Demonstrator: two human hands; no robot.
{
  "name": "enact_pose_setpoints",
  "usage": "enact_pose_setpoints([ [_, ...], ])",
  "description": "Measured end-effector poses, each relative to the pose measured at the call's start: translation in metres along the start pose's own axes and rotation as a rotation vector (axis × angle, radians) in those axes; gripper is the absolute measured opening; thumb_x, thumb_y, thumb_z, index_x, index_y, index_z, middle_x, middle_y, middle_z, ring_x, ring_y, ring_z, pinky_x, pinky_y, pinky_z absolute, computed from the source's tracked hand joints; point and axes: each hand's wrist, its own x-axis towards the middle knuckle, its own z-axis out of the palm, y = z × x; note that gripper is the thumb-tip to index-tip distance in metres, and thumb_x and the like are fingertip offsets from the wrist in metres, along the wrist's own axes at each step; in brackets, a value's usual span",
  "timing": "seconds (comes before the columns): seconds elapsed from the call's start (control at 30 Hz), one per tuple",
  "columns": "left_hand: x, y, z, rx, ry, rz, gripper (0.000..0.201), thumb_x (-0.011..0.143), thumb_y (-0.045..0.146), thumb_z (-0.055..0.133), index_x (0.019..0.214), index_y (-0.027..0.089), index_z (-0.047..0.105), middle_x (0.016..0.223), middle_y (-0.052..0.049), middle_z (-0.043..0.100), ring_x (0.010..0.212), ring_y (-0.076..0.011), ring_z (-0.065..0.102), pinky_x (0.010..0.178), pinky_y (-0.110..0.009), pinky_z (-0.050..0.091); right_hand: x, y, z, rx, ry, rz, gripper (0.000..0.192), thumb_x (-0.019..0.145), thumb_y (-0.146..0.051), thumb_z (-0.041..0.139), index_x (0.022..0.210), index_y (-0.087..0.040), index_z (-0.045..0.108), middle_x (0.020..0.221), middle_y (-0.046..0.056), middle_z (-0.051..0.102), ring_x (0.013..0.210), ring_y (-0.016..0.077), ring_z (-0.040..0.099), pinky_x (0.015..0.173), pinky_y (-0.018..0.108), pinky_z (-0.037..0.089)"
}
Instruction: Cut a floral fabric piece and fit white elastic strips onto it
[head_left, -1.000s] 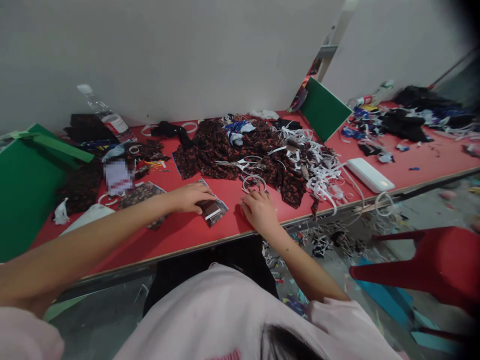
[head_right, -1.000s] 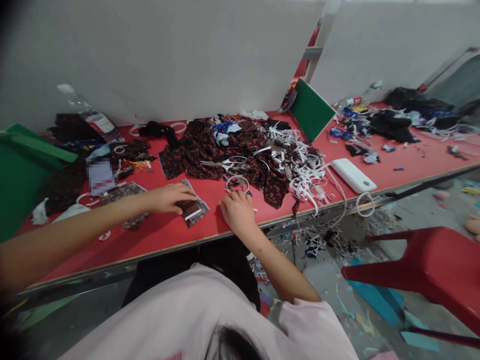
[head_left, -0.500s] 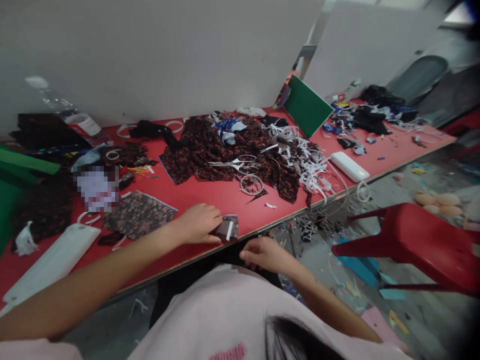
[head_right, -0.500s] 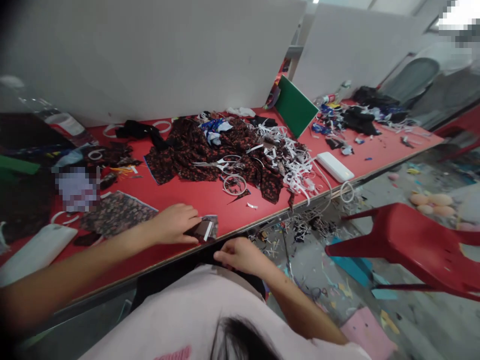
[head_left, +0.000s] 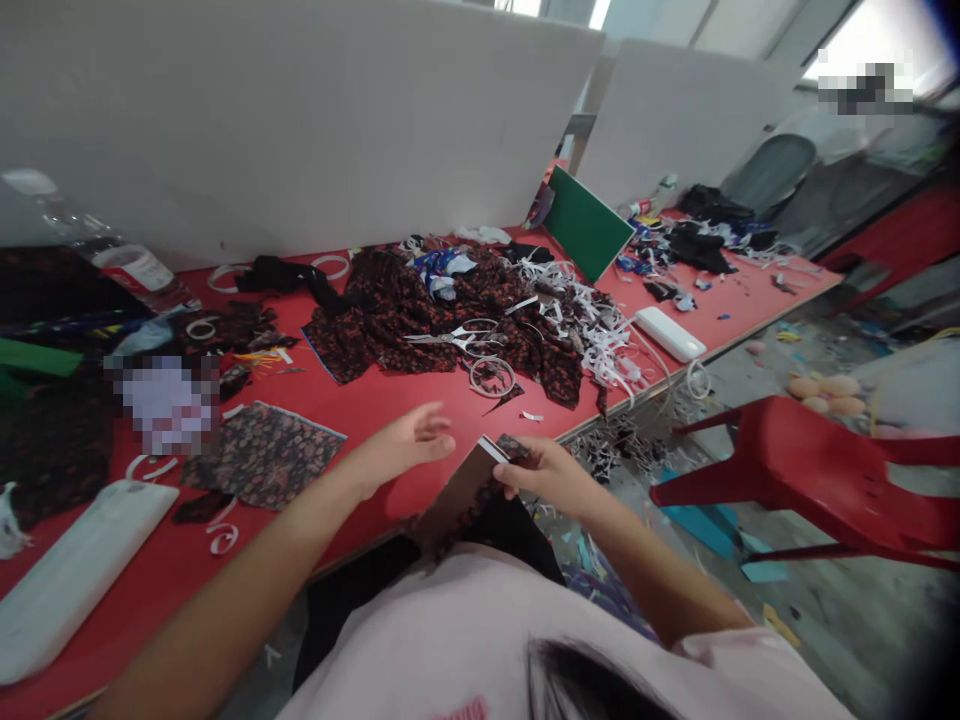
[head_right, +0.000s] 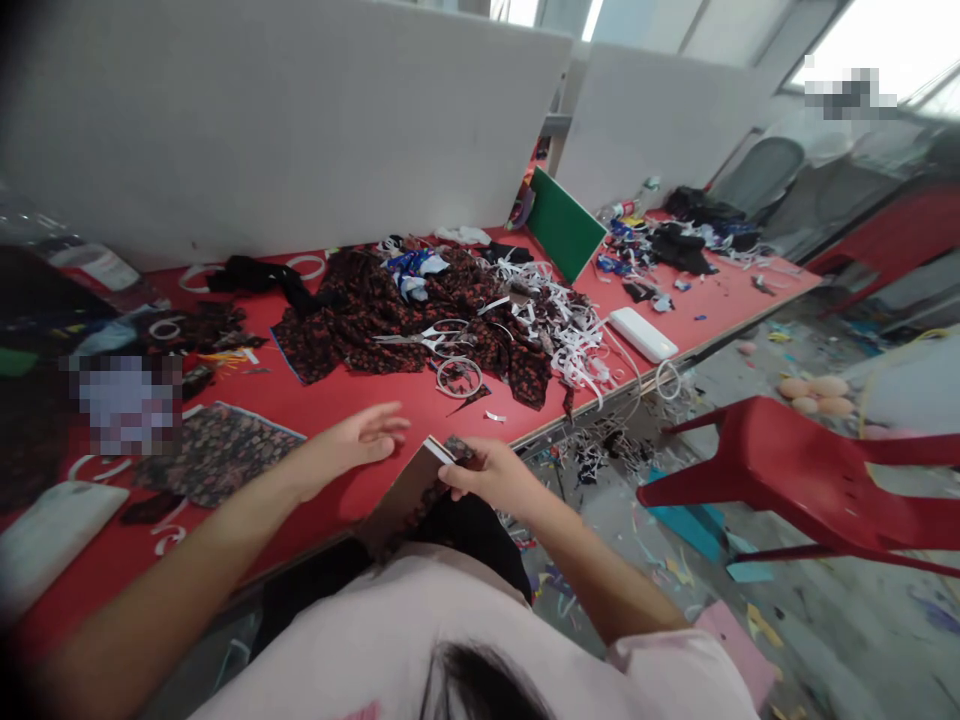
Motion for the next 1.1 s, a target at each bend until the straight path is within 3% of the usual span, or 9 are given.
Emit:
enact_pose_setpoints([
  [0.1, 0.001, -0.005, -0.001, -0.387, -0.444, -0.136, 0.066, 0.063, 0.063, 0.062, 0.109, 0.016, 0.059, 0.106, -0.015, 0.065, 0.092, -0.0229, 0.062, 0.079, -0.034, 0.046, 0.011, -0.035, -0.019, -0.066, -0.214, -0.013, 0.023, 0.074, -0.035, 0.064, 0.081, -0.014, 0.059, 0.065, -0.003, 0.056, 0.054, 0.0078, 0.053, 0.052, 0.019, 0.043],
  [0.17, -0.001, -0.007, 0.008, -0.546, -0.51, -0.133, 0.063, 0.059, 0.064, 0.065, 0.098, 0.014, 0.065, 0.093, -0.013, 0.068, 0.083, -0.0225, 0.063, 0.075, -0.032, 0.047, 0.022, -0.052, -0.025, -0.09, -0.275, -0.033, 0.024, 0.074, -0.033, 0.064, 0.088, -0.014, 0.06, 0.069, -0.003, 0.057, 0.058, 0.0077, 0.052, 0.054, 0.019, 0.043],
  [0.37, 0.001, 0.005, 0.028, -1.006, -0.006, 0.078, 0.041, 0.065, 0.031, 0.073, 0.102, 0.016, 0.064, 0.089, -0.006, 0.069, 0.074, -0.0156, 0.064, 0.069, -0.025, 0.049, 0.057, -0.075, -0.026, -0.262, -0.306, -0.114, 0.018, 0.075, -0.027, 0.061, 0.087, -0.014, 0.062, 0.065, -0.004, 0.053, 0.055, 0.0064, 0.044, 0.052, 0.018, 0.037],
  [0.53, 0.003, 0.012, 0.027, -1.095, 0.131, 0.084, 0.032, 0.066, 0.024, 0.073, 0.096, 0.014, 0.064, 0.077, -0.005, 0.07, 0.064, -0.0121, 0.063, 0.062, -0.022, 0.049, 0.077, -0.08, -0.021, -0.259, -0.308, -0.13, 0.019, 0.073, -0.024, 0.059, 0.09, -0.015, 0.062, 0.064, -0.005, 0.05, 0.054, 0.0059, 0.04, 0.05, 0.018, 0.034],
  [0.67, 0.006, 0.011, 0.027, -1.125, 0.319, 0.062, 0.027, 0.061, 0.021, 0.075, 0.085, 0.014, 0.065, 0.073, -0.002, 0.07, 0.058, -0.0109, 0.062, 0.057, -0.021, 0.048, 0.09, -0.076, -0.015, -0.233, -0.328, -0.127, 0.022, 0.073, -0.023, 0.059, 0.093, -0.014, 0.062, 0.063, -0.005, 0.049, 0.053, 0.0053, 0.039, 0.048, 0.017, 0.033],
  [0.83, 0.009, 0.005, 0.026, -1.078, 0.378, 0.068, 0.03, 0.064, 0.027, 0.073, 0.09, 0.015, 0.065, 0.079, -0.004, 0.071, 0.065, -0.0125, 0.063, 0.063, -0.022, 0.049, 0.104, -0.072, -0.011, -0.254, -0.31, -0.151, 0.023, 0.075, -0.028, 0.058, 0.093, -0.013, 0.061, 0.066, -0.004, 0.052, 0.053, 0.0054, 0.039, 0.049, 0.017, 0.034],
  [0.9, 0.01, 0.002, 0.024, -0.955, 0.501, 0.115, 0.03, 0.067, 0.03, 0.071, 0.092, 0.015, 0.065, 0.084, -0.004, 0.071, 0.07, -0.0137, 0.063, 0.066, -0.024, 0.048, 0.105, -0.073, -0.007, -0.353, -0.183, -0.231, 0.025, 0.074, -0.029, 0.06, 0.093, -0.014, 0.061, 0.071, -0.002, 0.055, 0.058, 0.0074, 0.044, 0.052, 0.019, 0.037],
  [1.03, 0.011, -0.002, 0.022, -0.639, 0.758, 0.161, 0.031, 0.07, 0.037, 0.066, 0.093, 0.015, 0.066, 0.086, -0.004, 0.069, 0.077, -0.016, 0.062, 0.066, -0.024, 0.047, 0.095, -0.082, 0.016, -0.566, 0.355, -0.505, 0.011, 0.077, -0.026, 0.059, 0.084, -0.017, 0.059, 0.075, 0.0, 0.057, 0.064, 0.0102, 0.048, 0.059, 0.022, 0.038],
  [1.1, 0.01, -0.002, 0.022, -0.545, 0.785, 0.173, 0.032, 0.072, 0.038, 0.063, 0.093, 0.015, 0.066, 0.08, -0.003, 0.068, 0.075, -0.0159, 0.061, 0.064, -0.023, 0.046, 0.089, -0.086, 0.032, -0.607, 0.353, -0.56, 0.007, 0.08, -0.024, 0.055, 0.079, -0.018, 0.059, 0.071, -0.001, 0.057, 0.062, 0.0104, 0.048, 0.058, 0.022, 0.038],
])
